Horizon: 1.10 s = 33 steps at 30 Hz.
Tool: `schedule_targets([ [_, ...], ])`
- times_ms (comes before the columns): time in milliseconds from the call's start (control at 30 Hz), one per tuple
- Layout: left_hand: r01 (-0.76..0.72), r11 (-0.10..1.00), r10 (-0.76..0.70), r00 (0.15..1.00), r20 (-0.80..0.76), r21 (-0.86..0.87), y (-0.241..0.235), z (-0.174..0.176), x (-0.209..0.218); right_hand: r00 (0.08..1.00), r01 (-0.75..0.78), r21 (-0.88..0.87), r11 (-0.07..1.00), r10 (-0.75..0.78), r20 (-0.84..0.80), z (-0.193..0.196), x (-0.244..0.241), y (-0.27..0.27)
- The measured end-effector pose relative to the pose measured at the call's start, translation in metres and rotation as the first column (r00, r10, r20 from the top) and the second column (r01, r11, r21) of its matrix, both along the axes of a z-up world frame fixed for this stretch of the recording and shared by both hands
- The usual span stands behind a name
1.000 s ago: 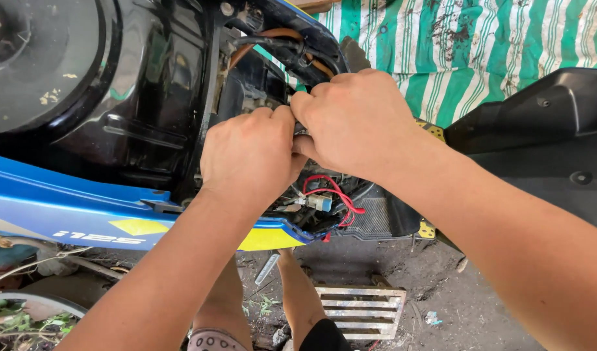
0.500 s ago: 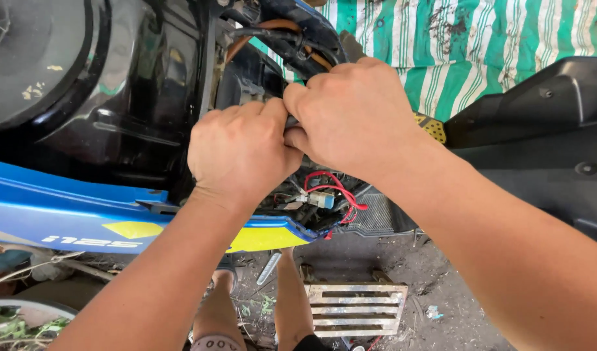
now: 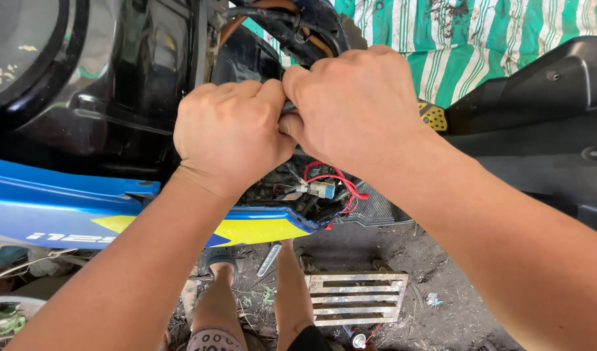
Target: The person works on the engine of a motorcycle, using a wrench to loosen and tighten bolts on the carburetor area. They also disconnect and reconnect various wires and hoses while adjusting components within the engine bay.
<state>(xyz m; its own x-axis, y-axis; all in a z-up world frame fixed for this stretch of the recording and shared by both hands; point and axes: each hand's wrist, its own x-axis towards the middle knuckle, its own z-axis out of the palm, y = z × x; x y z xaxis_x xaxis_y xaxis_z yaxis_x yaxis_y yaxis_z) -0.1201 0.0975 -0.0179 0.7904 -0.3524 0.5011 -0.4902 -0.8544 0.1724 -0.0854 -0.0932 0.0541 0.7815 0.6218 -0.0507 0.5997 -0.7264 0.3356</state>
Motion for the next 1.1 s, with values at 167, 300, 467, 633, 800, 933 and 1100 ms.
schedule_targets([
  [167, 0.007, 1.0, -0.007, 1.0, 0.02, -0.012, 0.002, -0.002, 0.001, 0.999, 0.037, 0.006, 0.999, -0.037, -0.012, 0.0, -0.002, 0.001],
  [300, 0.01, 1.0, -0.009, 0.999, 0.046, -0.009, 0.003, 0.0, 0.003, 0.997, 0.066, -0.008, 0.998, -0.067, -0.039, 0.0, -0.003, 0.004],
  [467, 0.002, 0.999, -0.002, 1.0, 0.021, -0.038, 0.0, -0.002, 0.006, 0.983, 0.113, -0.047, 0.993, -0.118, -0.137, 0.006, 0.003, 0.009],
  [633, 0.031, 0.998, -0.027, 0.997, 0.069, -0.061, -0.002, -0.008, 0.008, 0.991, 0.107, -0.045, 0.993, -0.11, -0.077, 0.003, -0.005, 0.006],
  [800, 0.026, 0.998, -0.021, 0.997, 0.078, -0.064, -0.004, -0.008, 0.009, 0.995, 0.082, -0.095, 0.992, -0.087, -0.048, 0.004, 0.0, 0.007],
  [933, -0.041, 0.999, 0.038, 0.95, -0.309, -0.004, -0.009, 0.017, 0.003, 0.991, 0.027, -0.035, 0.999, -0.031, -0.129, 0.01, 0.007, 0.005],
  [1100, -0.051, 0.994, 0.109, 0.585, -0.803, 0.098, 0.0, 0.08, 0.016, 0.815, 0.228, -0.195, 0.954, -0.296, -0.499, 0.066, 0.023, 0.035],
])
